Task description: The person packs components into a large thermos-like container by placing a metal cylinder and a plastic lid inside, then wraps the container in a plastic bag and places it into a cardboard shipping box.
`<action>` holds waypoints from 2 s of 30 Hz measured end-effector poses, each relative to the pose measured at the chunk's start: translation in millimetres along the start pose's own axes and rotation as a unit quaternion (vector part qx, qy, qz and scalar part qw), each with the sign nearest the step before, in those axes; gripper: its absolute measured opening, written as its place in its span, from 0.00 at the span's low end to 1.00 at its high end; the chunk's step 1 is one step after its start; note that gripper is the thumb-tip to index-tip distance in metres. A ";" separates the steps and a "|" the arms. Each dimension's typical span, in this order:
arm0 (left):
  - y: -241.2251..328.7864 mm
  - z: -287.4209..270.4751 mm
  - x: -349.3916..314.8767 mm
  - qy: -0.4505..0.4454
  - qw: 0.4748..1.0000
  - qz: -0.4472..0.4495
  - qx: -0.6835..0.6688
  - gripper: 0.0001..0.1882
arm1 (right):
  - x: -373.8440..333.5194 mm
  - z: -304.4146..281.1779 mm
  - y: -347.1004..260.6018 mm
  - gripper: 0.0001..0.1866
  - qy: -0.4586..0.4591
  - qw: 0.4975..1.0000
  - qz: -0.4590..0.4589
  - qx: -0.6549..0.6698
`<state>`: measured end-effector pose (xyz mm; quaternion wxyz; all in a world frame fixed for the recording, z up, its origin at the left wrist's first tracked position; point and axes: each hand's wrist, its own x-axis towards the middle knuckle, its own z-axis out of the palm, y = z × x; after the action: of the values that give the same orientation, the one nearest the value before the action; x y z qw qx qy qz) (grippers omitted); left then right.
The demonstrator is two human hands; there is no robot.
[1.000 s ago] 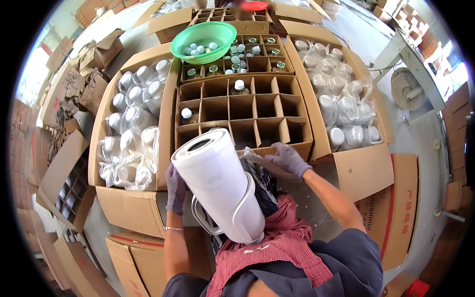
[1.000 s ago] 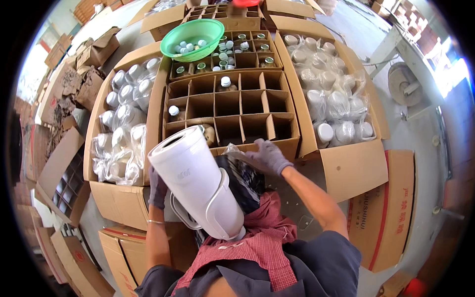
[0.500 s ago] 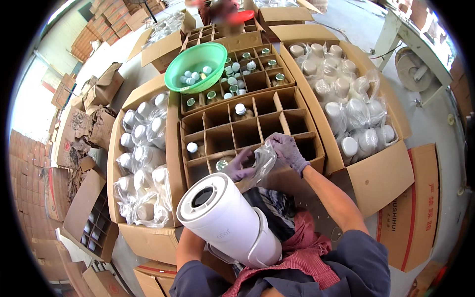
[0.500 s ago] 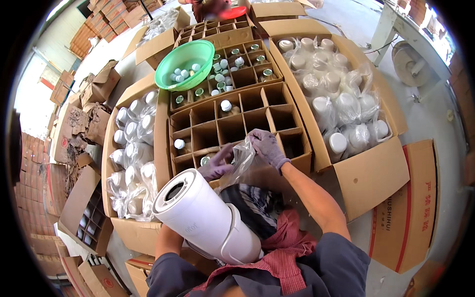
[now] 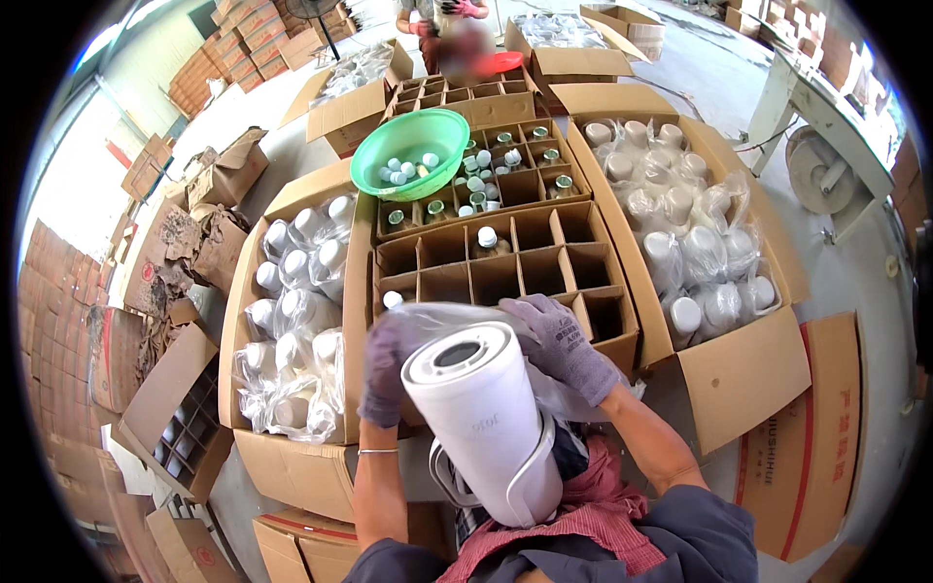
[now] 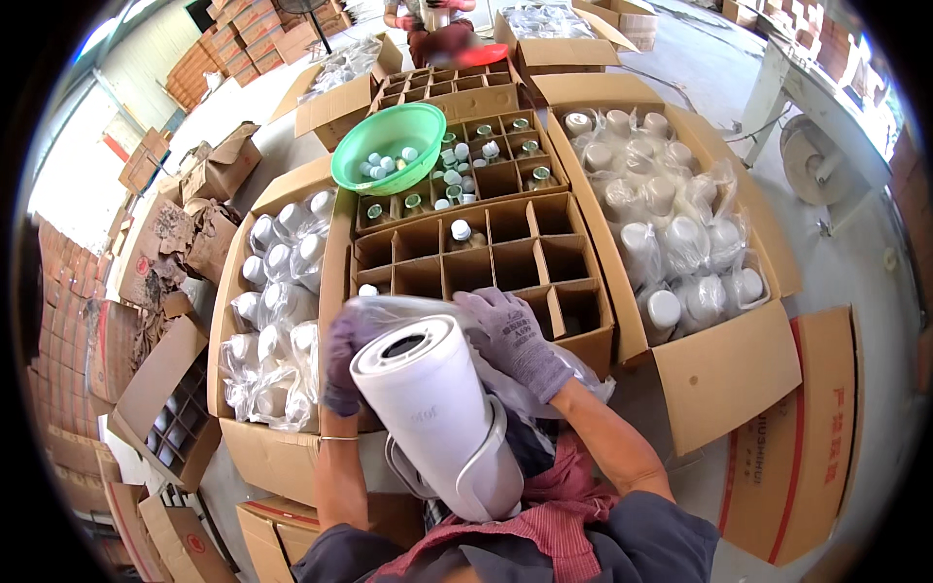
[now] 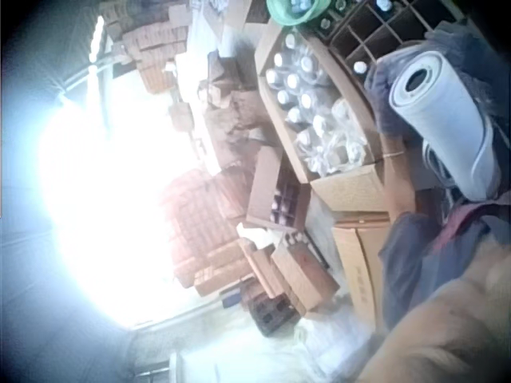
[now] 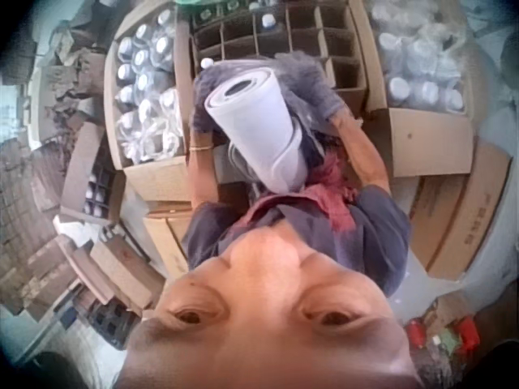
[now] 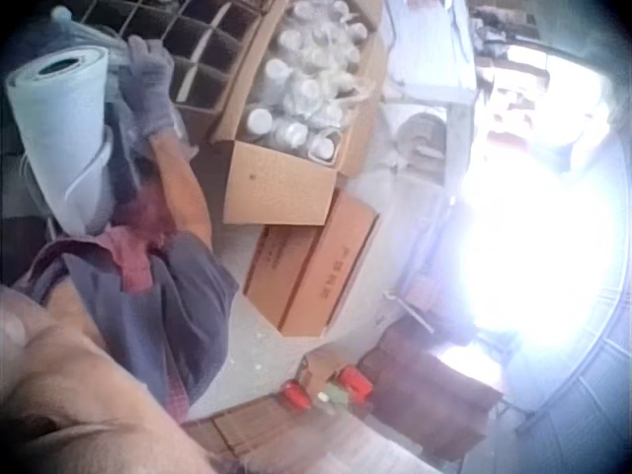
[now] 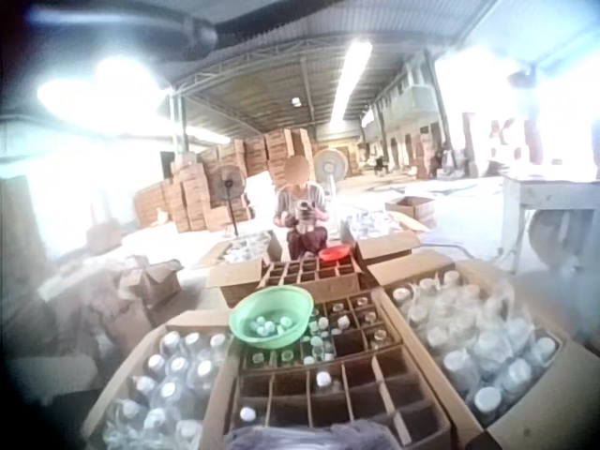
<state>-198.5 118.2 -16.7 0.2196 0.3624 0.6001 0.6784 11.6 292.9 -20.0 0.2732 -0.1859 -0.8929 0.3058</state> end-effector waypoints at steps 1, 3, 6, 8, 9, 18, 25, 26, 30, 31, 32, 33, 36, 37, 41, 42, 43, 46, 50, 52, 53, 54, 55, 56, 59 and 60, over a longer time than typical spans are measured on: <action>-28.2 -23.8 -10.8 0.066 0.991 0.072 0.092 0.16 | -3.0 -11.4 -17.1 0.22 0.029 0.999 -0.025 -0.015; 29.6 -0.6 -28.3 0.073 0.995 0.067 -0.032 0.16 | -8.6 -48.0 -38.6 0.22 0.096 0.992 -0.056 -0.060; 50.1 -7.1 -77.6 -0.045 0.996 0.009 -0.080 0.13 | -38.0 -59.7 -53.5 0.17 0.142 0.984 -0.097 -0.045; 56.0 -4.3 -96.2 -0.176 0.976 0.078 -0.100 0.11 | -66.7 -48.7 -45.7 0.15 0.158 0.985 -0.069 0.030; 60.1 3.5 -101.4 -0.153 0.985 0.010 -0.078 0.11 | -82.8 -44.1 -36.0 0.15 0.170 0.982 -0.053 0.059; -21.5 -31.5 -278.7 -0.377 0.852 -0.307 0.196 0.19 | -258.9 9.6 6.4 0.10 -0.158 0.961 -0.223 -0.037; 2.2 21.8 -287.0 -0.163 0.776 0.072 0.605 0.30 | -303.1 12.0 2.7 0.14 -0.208 0.940 -0.269 -0.030; -9.5 33.8 -261.8 -0.136 0.749 0.141 0.633 0.36 | -287.4 8.4 10.5 0.16 -0.147 0.936 -0.311 -0.078; -79.7 46.9 -228.4 -0.059 0.862 0.120 0.488 0.30 | -261.4 15.0 -9.7 0.20 0.055 0.917 -0.389 -0.070; -86.9 48.6 -223.8 -0.081 0.909 0.068 0.403 0.29 | -255.1 2.9 -18.3 0.23 0.040 0.928 -0.364 -0.065; -82.2 56.4 -214.4 -0.101 0.941 0.027 0.321 0.29 | -238.8 -12.1 -34.4 0.26 0.068 0.947 -0.314 -0.018; -70.4 66.9 -202.2 -0.114 0.963 -0.004 0.246 0.29 | -219.6 -26.9 -53.4 0.28 0.095 0.960 -0.261 0.030; -16.2 87.9 -151.1 -0.169 0.959 -0.007 0.227 0.29 | -157.4 -57.7 -84.7 0.31 0.176 0.966 -0.138 0.126; -13.3 92.1 -141.9 -0.163 0.954 0.030 0.251 0.29 | -133.9 -65.2 -87.7 0.29 0.219 0.959 -0.146 0.103; 9.9 115.0 -98.9 -0.137 0.953 0.069 0.263 0.21 | -43.9 -104.0 -92.2 0.23 0.223 0.951 -0.209 0.043; 15.2 124.3 -86.0 -0.147 0.963 0.030 0.224 0.17 | -21.3 -108.5 -76.6 0.25 0.161 0.948 -0.258 0.090; 20.1 130.4 -72.4 -0.153 0.970 -0.011 0.187 0.13 | -2.6 -117.5 -59.2 0.26 0.150 0.942 -0.247 0.173; 31.3 130.6 -34.8 -0.190 0.881 0.094 0.422 0.07 | 59.5 -144.8 48.8 0.31 0.248 0.950 -0.159 0.104; 11.1 160.6 1.7 -0.079 0.974 0.024 0.212 0.18 | 79.8 -155.8 272.6 0.55 0.184 0.895 0.339 -0.224; -2.4 157.1 23.2 -0.119 0.882 0.163 0.426 0.22 | 69.0 -147.5 333.0 0.56 0.062 0.863 0.453 -0.215; 1.5 165.3 34.7 -0.117 0.865 0.206 0.442 0.26 | 64.5 -141.1 350.8 0.49 0.037 0.853 0.481 -0.197; -3.5 170.2 45.7 -0.123 0.878 0.179 0.426 0.25 | 59.4 -143.9 370.7 0.42 0.068 0.874 0.449 -0.172; -11.5 173.6 56.2 -0.129 0.891 0.151 0.408 0.24 | 52.8 -147.6 388.6 0.35 0.098 0.892 0.415 -0.148; -11.7 185.1 66.2 -0.142 0.908 0.165 0.358 0.21 | 47.5 -153.0 399.5 0.29 0.125 0.907 0.382 -0.126; -33.8 199.8 78.7 -0.041 0.980 0.112 0.158 0.16 | 48.0 -141.6 334.1 0.16 0.248 0.914 0.312 0.071; -42.5 199.5 84.0 -0.054 0.992 0.058 0.095 0.17 | 45.3 -151.6 317.7 0.15 0.276 0.900 0.305 0.145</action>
<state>-107.5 318.2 -35.6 0.1767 0.4515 0.6270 0.6098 119.8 619.1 -108.2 0.4255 -0.4848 -0.6271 0.4366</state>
